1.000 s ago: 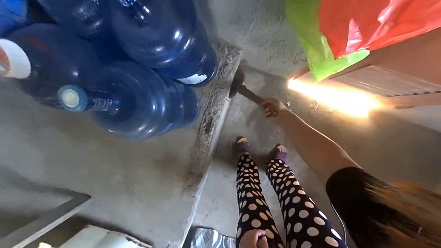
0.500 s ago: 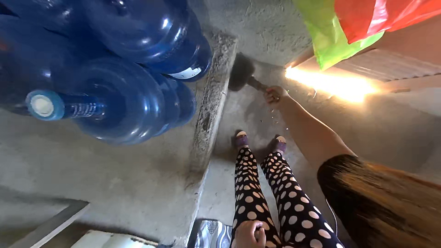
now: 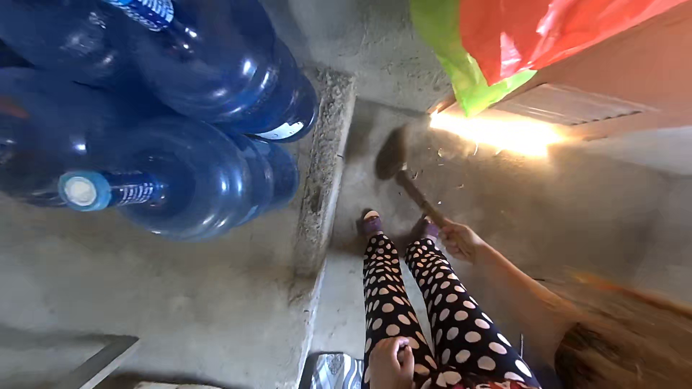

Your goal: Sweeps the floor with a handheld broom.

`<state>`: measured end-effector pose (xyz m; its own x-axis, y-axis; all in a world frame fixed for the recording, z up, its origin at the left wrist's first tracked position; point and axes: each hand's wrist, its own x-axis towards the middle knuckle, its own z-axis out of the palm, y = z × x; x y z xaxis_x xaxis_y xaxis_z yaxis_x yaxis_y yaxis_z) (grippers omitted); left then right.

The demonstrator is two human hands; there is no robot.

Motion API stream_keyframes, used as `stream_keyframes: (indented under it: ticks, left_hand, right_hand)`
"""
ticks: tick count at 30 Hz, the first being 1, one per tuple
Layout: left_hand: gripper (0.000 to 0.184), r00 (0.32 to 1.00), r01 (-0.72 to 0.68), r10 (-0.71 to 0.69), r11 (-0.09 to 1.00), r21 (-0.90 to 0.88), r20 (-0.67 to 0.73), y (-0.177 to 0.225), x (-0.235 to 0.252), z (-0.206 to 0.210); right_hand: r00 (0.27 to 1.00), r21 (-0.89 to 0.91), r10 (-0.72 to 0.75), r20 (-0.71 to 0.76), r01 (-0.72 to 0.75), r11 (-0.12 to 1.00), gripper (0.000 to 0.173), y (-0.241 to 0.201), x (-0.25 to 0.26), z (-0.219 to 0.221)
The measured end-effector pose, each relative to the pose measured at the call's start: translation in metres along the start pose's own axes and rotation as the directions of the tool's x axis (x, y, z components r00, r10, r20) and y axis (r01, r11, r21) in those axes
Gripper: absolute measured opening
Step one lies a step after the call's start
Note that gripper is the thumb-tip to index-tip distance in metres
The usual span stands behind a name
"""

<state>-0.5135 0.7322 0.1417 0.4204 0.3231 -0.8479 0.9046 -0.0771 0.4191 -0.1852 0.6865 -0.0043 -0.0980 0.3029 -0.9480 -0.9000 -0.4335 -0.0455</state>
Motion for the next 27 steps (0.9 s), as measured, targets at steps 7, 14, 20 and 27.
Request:
stream_keyframes:
  ticks: [7, 14, 20, 27]
  left_hand:
    - [0.028, 0.999, -0.043, 0.045, 0.997, 0.06, -0.031, 0.006, 0.001, 0.021]
    - [0.03, 1.0, 0.006, -0.005, 0.995, 0.095, -0.017, 0.002, -0.003, 0.034]
    - [0.028, 0.999, 0.01, -0.007, 0.995, 0.1, -0.032, 0.019, -0.003, 0.039]
    - [0.026, 0.981, 0.019, 0.001, 0.995, 0.1, -0.194, 0.04, -0.011, 0.035]
  right_hand:
    - [0.98, -0.402, 0.068, -0.186, -0.139, 0.905, 0.029, -0.018, 0.039, 0.045]
    - [0.916, -0.324, -0.167, -0.365, 0.044, 0.945, 0.049, -0.076, 0.0, -0.031]
    - [0.996, -0.291, 0.032, -0.089, -0.057, 0.955, 0.048, -0.006, -0.04, -0.028]
    - [0.934, -0.592, -0.039, -0.354, -0.192, 0.783, 0.034, -0.027, 0.004, -0.053]
